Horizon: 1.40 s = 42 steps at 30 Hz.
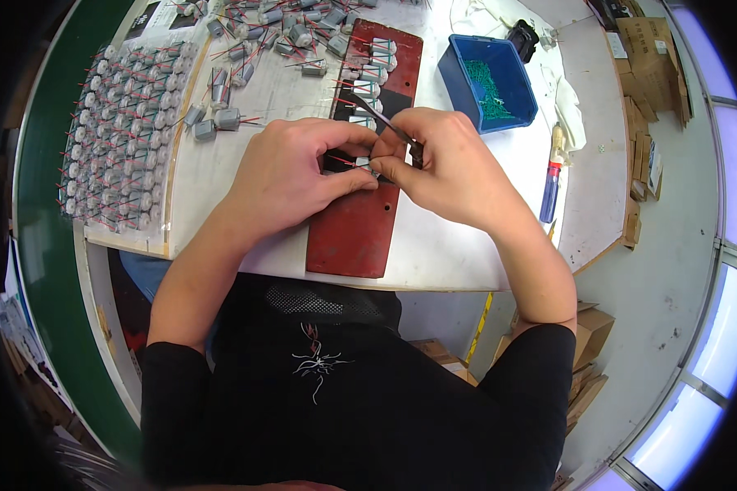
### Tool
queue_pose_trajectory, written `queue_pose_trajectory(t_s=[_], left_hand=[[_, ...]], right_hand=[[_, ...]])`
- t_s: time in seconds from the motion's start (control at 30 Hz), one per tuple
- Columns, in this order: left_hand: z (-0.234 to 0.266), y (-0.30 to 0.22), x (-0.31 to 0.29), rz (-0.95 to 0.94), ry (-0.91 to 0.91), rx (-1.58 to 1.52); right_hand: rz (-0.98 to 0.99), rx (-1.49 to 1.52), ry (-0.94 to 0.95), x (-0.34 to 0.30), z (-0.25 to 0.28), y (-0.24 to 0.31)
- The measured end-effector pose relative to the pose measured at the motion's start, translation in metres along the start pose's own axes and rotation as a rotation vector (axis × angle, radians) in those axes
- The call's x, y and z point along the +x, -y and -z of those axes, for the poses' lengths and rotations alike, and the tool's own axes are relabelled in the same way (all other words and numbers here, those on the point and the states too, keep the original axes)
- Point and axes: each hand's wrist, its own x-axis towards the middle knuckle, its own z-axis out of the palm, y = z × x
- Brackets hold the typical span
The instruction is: Assembling small mechanical components using tweezers at a factory workbench.
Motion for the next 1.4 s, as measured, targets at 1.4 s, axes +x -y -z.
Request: queue_pose_trajectory(t_s=[1.4], left_hand=[[-0.002, -0.001, 0.003, -0.029, -0.019, -0.079]], right_hand=[[0.266, -0.675, -0.104, -0.017, -0.02, -0.044]])
